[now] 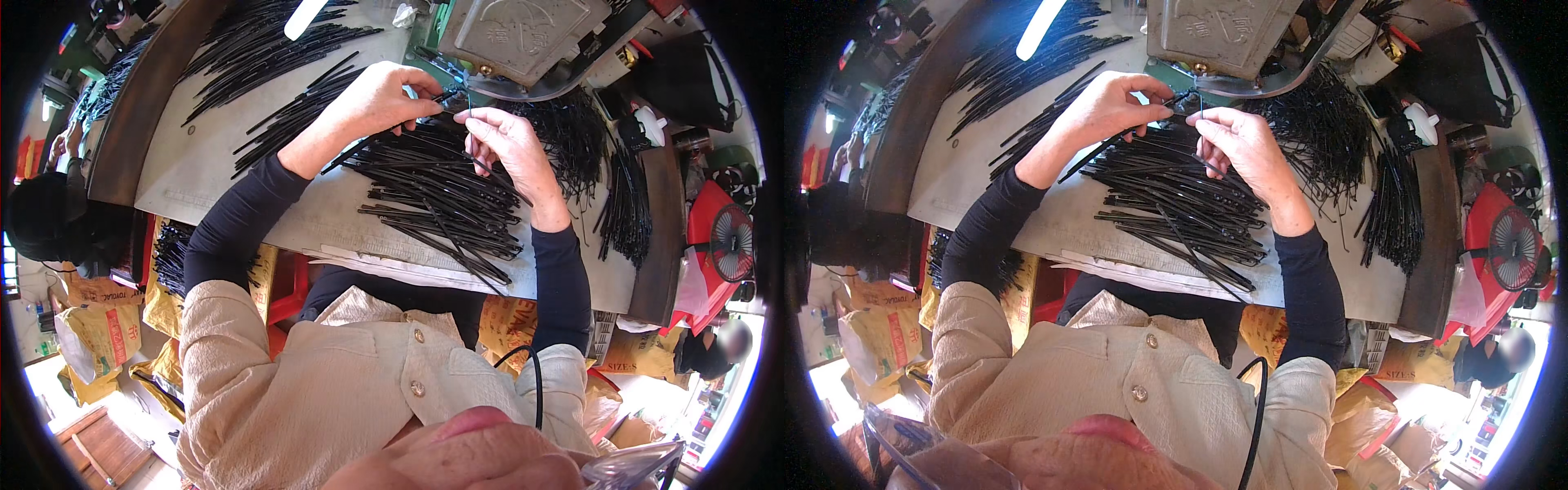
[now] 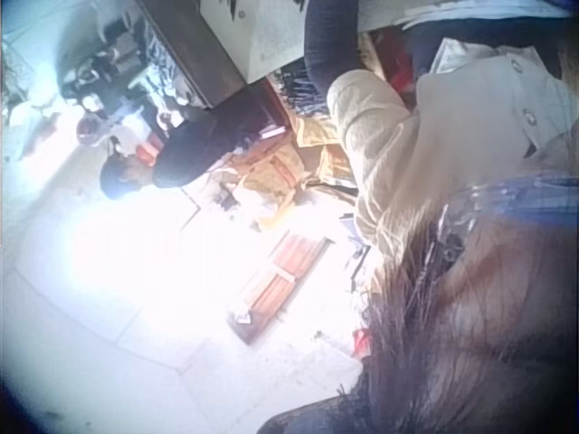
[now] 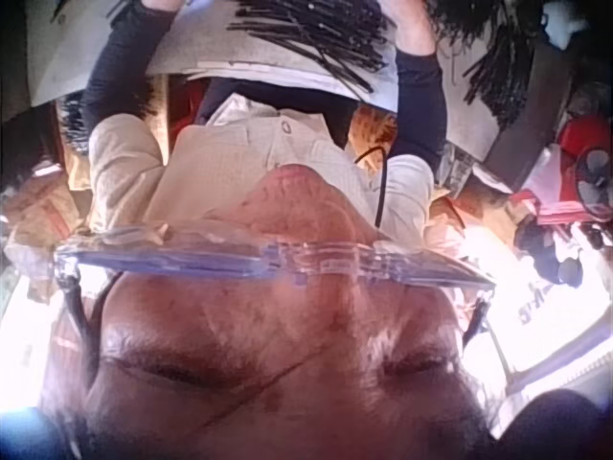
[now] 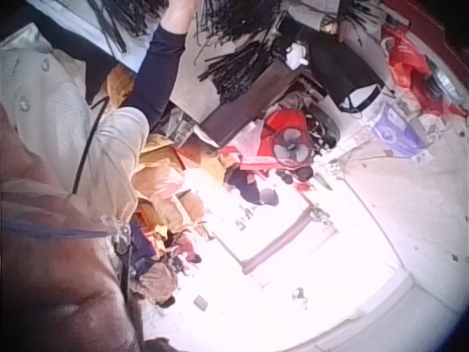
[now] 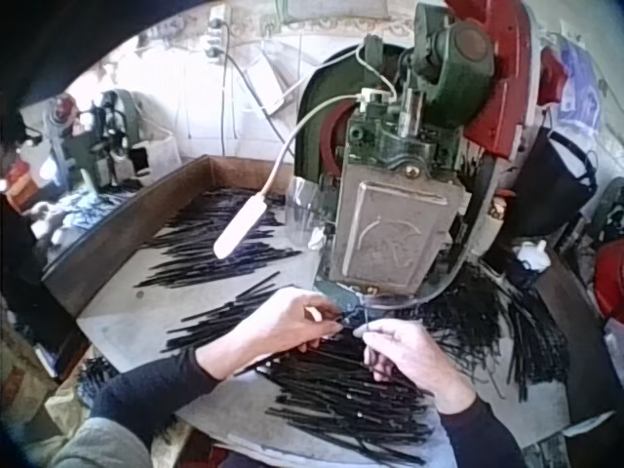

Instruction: The person assembles umbrella ribs by picking rods from a pile, attaching small metal components to them by hand, pressing them with a benchtop machine, and stacking the finished ribs on the table.

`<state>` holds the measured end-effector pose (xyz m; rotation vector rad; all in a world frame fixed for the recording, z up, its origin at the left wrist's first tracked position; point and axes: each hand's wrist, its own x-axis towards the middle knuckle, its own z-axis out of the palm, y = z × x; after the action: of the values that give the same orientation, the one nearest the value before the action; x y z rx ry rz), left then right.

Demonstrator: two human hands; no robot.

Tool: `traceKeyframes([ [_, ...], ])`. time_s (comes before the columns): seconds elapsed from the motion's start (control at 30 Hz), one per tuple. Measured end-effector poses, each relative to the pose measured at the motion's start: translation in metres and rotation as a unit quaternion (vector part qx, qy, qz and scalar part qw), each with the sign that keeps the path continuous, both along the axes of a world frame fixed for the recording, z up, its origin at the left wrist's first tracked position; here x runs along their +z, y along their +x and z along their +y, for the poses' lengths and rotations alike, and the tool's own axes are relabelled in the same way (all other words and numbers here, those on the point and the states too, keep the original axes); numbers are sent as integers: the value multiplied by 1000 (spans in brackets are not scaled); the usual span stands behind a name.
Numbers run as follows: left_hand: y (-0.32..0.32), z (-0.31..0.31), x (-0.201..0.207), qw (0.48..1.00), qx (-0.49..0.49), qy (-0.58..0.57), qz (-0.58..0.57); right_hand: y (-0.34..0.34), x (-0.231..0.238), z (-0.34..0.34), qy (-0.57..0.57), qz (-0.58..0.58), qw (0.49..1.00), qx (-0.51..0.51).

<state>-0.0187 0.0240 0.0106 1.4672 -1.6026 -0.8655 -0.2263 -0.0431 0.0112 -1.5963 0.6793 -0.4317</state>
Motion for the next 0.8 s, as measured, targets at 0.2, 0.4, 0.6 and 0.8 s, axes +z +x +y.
traceKeyframes([
  [0.2,-2,2,0,999,20,-9,-44,1,0,-1,-18,13,1000,1],
  [0.4,-4,1,-2,996,22,-30,-77,2,2,2,-33,51,998,-12],
  [0.6,3,-2,0,991,-18,83,105,3,2,3,-6,40,999,-7],
  [0.8,6,-4,-2,985,-37,110,129,3,5,4,-3,41,999,-9],
])
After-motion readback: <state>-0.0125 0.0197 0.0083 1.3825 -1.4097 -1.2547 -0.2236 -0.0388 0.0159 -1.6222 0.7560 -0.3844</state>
